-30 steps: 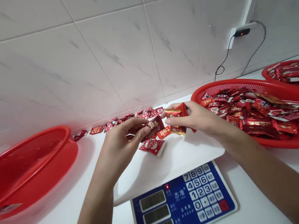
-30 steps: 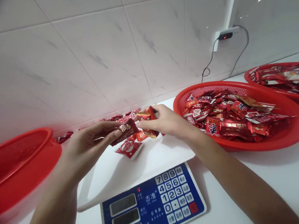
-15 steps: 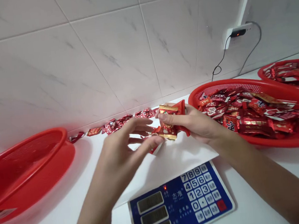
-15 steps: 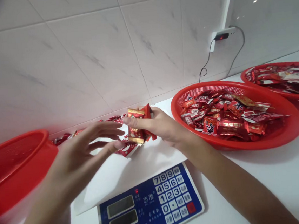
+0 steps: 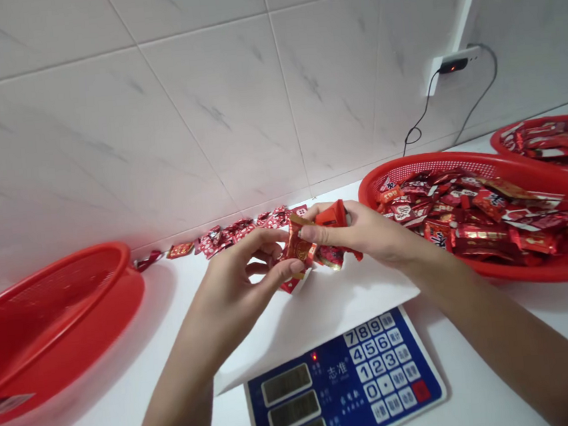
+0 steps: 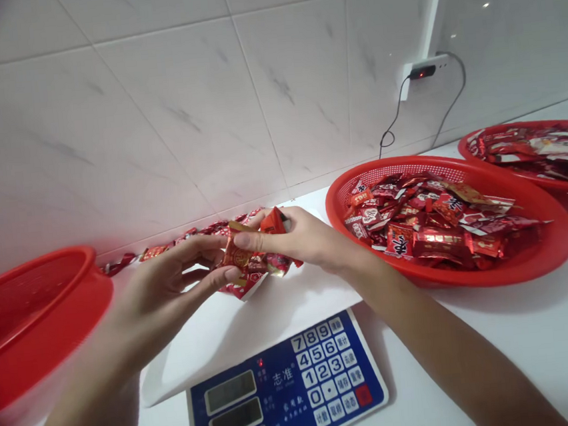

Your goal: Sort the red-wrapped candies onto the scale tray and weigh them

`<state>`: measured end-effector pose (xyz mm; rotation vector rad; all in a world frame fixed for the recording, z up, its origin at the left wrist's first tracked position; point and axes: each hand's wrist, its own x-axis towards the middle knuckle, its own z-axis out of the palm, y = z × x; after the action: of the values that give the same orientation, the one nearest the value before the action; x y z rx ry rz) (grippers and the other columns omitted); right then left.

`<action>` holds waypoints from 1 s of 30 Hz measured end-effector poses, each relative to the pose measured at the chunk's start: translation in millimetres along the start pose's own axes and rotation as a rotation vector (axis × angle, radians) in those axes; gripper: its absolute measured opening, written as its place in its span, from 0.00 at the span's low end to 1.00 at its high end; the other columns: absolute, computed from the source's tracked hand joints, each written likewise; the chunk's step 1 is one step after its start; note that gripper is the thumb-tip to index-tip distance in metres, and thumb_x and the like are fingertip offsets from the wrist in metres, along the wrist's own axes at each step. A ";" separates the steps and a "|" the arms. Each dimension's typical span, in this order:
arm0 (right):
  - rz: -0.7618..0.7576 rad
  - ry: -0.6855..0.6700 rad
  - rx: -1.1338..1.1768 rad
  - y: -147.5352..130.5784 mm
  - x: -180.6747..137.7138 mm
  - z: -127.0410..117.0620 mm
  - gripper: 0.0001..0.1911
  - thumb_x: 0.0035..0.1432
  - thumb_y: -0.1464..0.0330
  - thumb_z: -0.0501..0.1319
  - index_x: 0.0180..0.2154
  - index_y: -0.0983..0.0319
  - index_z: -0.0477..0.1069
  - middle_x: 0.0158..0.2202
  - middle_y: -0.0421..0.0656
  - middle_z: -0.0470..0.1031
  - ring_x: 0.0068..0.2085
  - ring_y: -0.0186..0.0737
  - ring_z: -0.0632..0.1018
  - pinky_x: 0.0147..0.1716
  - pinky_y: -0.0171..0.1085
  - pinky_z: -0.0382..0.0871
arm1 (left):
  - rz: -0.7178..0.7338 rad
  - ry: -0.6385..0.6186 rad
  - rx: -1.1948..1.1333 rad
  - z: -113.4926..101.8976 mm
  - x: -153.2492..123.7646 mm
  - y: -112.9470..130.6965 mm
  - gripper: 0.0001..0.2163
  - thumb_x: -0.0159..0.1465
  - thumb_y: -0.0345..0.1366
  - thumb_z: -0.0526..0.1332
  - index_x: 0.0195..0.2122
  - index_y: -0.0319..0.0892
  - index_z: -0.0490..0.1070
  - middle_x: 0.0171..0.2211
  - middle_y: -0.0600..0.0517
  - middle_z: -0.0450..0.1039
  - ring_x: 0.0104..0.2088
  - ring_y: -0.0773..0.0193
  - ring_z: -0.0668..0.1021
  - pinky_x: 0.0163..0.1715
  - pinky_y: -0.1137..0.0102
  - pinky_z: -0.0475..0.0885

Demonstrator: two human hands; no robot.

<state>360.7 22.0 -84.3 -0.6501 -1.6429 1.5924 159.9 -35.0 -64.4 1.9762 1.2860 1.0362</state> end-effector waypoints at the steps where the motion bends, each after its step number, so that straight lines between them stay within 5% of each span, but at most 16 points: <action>1: 0.003 -0.010 -0.046 -1.6 -0.6 -1.1 0.18 0.54 0.55 0.73 0.34 0.62 0.75 0.24 0.37 0.71 0.25 0.32 0.70 0.24 0.33 0.61 | -0.013 -0.009 -0.015 -1.3 1.0 -1.4 0.08 0.64 0.40 0.67 0.42 0.46 0.78 0.33 0.55 0.81 0.34 0.65 0.83 0.33 0.75 0.81; 12: 0.007 0.061 -0.044 -5.2 0.9 -1.9 0.15 0.53 0.60 0.73 0.30 0.64 0.75 0.23 0.38 0.72 0.25 0.31 0.70 0.25 0.33 0.60 | 0.037 0.080 0.029 2.2 1.6 -5.8 0.04 0.65 0.36 0.66 0.41 0.46 0.79 0.36 0.53 0.82 0.35 0.63 0.83 0.34 0.72 0.81; 17: 0.083 0.058 -0.079 -2.9 0.4 -4.4 0.23 0.55 0.50 0.71 0.29 0.63 0.72 0.21 0.38 0.70 0.22 0.32 0.69 0.23 0.34 0.59 | 0.364 0.402 0.456 3.4 2.3 -7.9 0.05 0.64 0.27 0.67 0.38 0.45 0.76 0.37 0.53 0.77 0.36 0.64 0.79 0.37 0.70 0.77; 21: 0.056 0.016 -0.012 -6.7 -1.5 -2.1 0.21 0.52 0.54 0.74 0.26 0.63 0.71 0.20 0.37 0.69 0.22 0.32 0.68 0.23 0.34 0.59 | 0.554 0.340 0.686 3.9 -0.5 -1.0 0.06 0.67 0.26 0.64 0.40 0.45 0.77 0.40 0.51 0.73 0.37 0.64 0.78 0.37 0.70 0.75; 26: 0.050 0.054 -0.071 -13.3 -3.3 -1.3 0.18 0.51 0.62 0.75 0.24 0.63 0.70 0.18 0.36 0.68 0.22 0.29 0.67 0.22 0.32 0.58 | 0.288 0.241 0.336 -4.0 -1.4 -1.4 0.16 0.65 0.48 0.67 0.51 0.48 0.74 0.47 0.48 0.75 0.48 0.56 0.79 0.46 0.63 0.76; 30: 0.087 0.050 -0.131 -15.1 -4.2 -0.2 0.16 0.50 0.62 0.75 0.27 0.64 0.72 0.18 0.35 0.68 0.21 0.30 0.67 0.21 0.32 0.58 | -0.007 0.093 0.052 -5.2 3.9 -5.1 0.15 0.68 0.50 0.61 0.36 0.42 0.74 0.30 0.51 0.74 0.30 0.62 0.76 0.27 0.71 0.71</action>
<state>365.5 17.3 -70.2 -0.8324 -1.7130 1.5260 154.0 -29.2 -64.3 1.9808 1.3820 1.1133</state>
